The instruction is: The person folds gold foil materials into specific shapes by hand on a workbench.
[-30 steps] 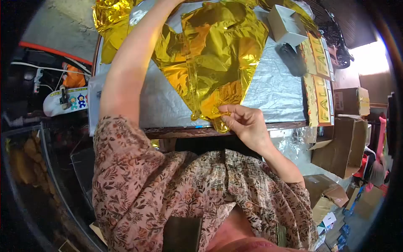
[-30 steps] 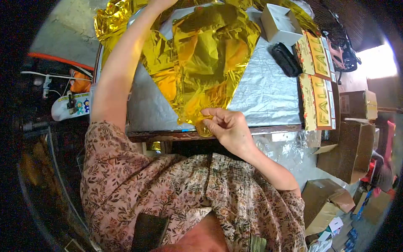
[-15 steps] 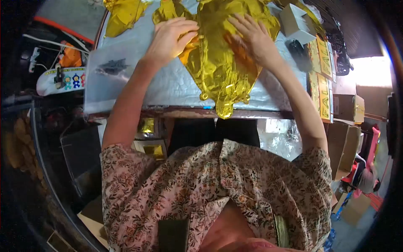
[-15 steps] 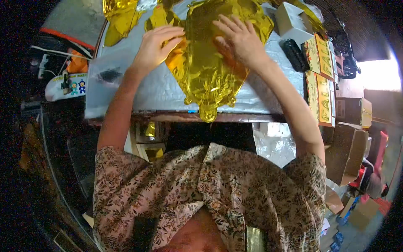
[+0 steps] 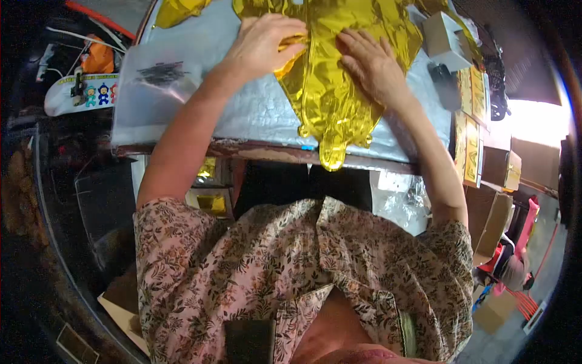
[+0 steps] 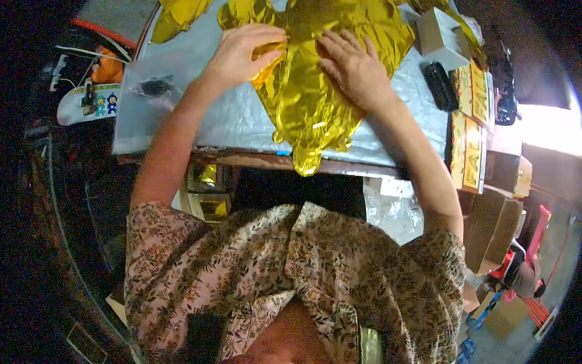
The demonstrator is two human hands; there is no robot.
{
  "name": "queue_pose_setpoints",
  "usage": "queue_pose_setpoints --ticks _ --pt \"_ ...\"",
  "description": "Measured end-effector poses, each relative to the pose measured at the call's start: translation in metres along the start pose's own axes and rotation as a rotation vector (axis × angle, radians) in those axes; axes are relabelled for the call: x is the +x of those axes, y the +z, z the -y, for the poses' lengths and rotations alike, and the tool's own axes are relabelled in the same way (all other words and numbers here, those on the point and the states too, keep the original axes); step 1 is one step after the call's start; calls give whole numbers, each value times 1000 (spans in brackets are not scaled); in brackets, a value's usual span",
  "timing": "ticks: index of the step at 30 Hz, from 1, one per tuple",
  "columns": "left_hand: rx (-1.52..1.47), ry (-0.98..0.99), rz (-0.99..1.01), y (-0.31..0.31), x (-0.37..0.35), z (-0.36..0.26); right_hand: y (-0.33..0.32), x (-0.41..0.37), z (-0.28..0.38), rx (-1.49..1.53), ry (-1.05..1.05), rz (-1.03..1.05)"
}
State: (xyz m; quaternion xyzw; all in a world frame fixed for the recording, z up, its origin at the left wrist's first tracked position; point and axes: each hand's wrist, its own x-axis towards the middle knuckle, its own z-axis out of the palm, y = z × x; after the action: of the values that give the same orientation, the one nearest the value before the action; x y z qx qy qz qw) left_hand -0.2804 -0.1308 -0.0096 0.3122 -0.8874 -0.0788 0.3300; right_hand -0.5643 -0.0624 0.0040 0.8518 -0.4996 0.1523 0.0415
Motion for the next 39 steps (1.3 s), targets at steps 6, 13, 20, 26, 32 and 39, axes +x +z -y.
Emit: queue_pose_setpoints --ticks 6,13,20,26,32,39 --pt "-11 -39 24 -3 1 -4 -7 -1 8 74 13 20" --pt "-28 -75 34 -8 3 -10 -5 2 7 106 -14 11" --pt "-95 -153 40 -13 5 -18 -4 2 9 130 11 8" --pt "35 -17 11 -8 0 -13 0 1 7 120 -10 -18" --pt "47 -13 39 -9 0 -11 4 0 3 114 -42 -31" --pt "-46 9 12 -14 5 -14 5 -1 5 126 -41 -51"
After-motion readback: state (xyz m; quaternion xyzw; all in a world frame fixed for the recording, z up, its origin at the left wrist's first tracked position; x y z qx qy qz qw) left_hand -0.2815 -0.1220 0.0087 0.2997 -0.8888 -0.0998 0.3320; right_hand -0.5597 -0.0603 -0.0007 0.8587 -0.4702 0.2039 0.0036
